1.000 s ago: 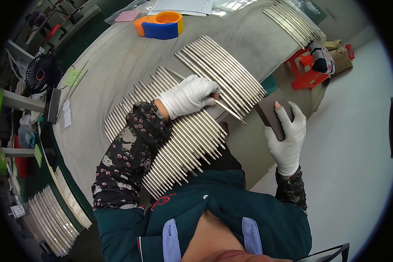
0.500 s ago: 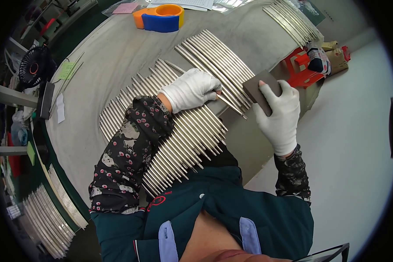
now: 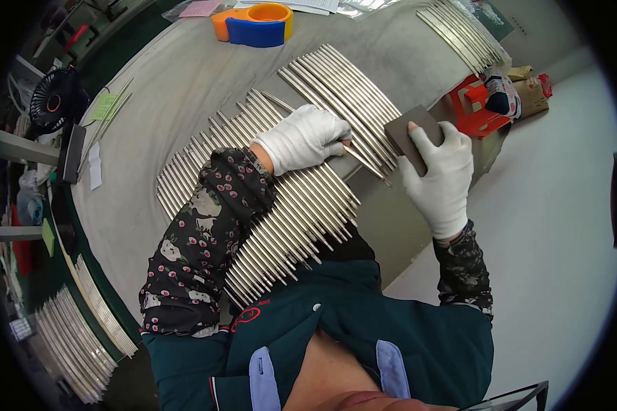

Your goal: The recorder uses a sanding block to smooth a set of aligned metal rods on a workshop table.

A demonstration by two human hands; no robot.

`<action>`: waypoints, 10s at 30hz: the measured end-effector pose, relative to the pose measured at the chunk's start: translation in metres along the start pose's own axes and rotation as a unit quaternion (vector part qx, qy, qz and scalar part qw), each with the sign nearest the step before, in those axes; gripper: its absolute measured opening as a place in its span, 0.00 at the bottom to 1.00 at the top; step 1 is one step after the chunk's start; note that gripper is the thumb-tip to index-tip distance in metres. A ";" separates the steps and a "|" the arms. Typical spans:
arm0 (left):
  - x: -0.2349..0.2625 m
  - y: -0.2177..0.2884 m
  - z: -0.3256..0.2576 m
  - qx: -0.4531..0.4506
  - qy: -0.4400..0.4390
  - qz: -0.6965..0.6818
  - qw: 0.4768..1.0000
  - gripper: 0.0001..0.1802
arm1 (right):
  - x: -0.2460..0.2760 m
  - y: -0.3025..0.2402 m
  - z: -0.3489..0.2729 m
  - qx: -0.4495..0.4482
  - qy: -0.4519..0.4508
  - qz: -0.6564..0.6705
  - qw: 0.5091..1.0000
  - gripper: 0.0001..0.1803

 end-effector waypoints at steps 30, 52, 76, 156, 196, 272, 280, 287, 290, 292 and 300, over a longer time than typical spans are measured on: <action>-0.004 -0.001 0.001 -0.007 0.003 0.004 1.000 0.09 | 0.000 0.019 -0.022 -0.011 0.009 -0.019 1.000 0.27; -0.007 -0.007 0.007 -0.017 0.012 0.004 1.000 0.09 | 0.001 0.026 -0.016 -0.015 0.021 -0.034 0.999 0.28; -0.004 -0.002 0.007 -0.034 0.015 0.015 0.999 0.09 | 0.002 0.048 -0.023 -0.021 0.099 0.054 0.993 0.30; 0.014 -0.031 0.041 0.081 -0.013 0.260 0.962 0.35 | -0.020 0.058 -0.033 -0.083 0.036 0.080 0.993 0.29; 0.018 -0.015 -0.060 0.055 -0.043 0.305 0.950 0.37 | 0.006 -0.016 -0.119 0.017 -0.110 0.226 0.968 0.34; 0.013 0.000 -0.098 0.078 -0.031 0.335 0.939 0.38 | 0.005 -0.021 -0.119 0.024 -0.066 0.234 0.970 0.36; 0.012 -0.013 -0.074 0.046 0.013 0.314 0.948 0.39 | 0.000 -0.049 -0.113 0.039 -0.055 0.275 0.959 0.36; 0.050 0.046 -0.186 0.046 -0.005 0.239 0.970 0.43 | 0.006 -0.016 -0.129 -0.001 -0.051 0.236 0.970 0.36; 0.029 0.056 -0.228 0.072 -0.121 0.265 0.954 0.44 | 0.011 -0.019 -0.129 0.051 -0.083 0.260 0.961 0.36; 0.009 0.056 -0.227 0.055 -0.132 0.233 0.962 0.44 | 0.006 -0.024 -0.131 0.071 -0.079 0.260 0.960 0.37; -0.001 0.037 -0.134 0.054 -0.050 0.313 0.947 0.40 | 0.014 -0.040 -0.142 0.072 -0.110 0.265 0.955 0.37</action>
Point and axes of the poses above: each hand's wrist, its own z-axis towards the middle knuckle, its own x-axis out of the back of the hand, y = z × x, the point moved 1 cm from there along z, towards the middle knuckle, and after that the axes turned 6 degrees about -y, right-handed, at the moved point
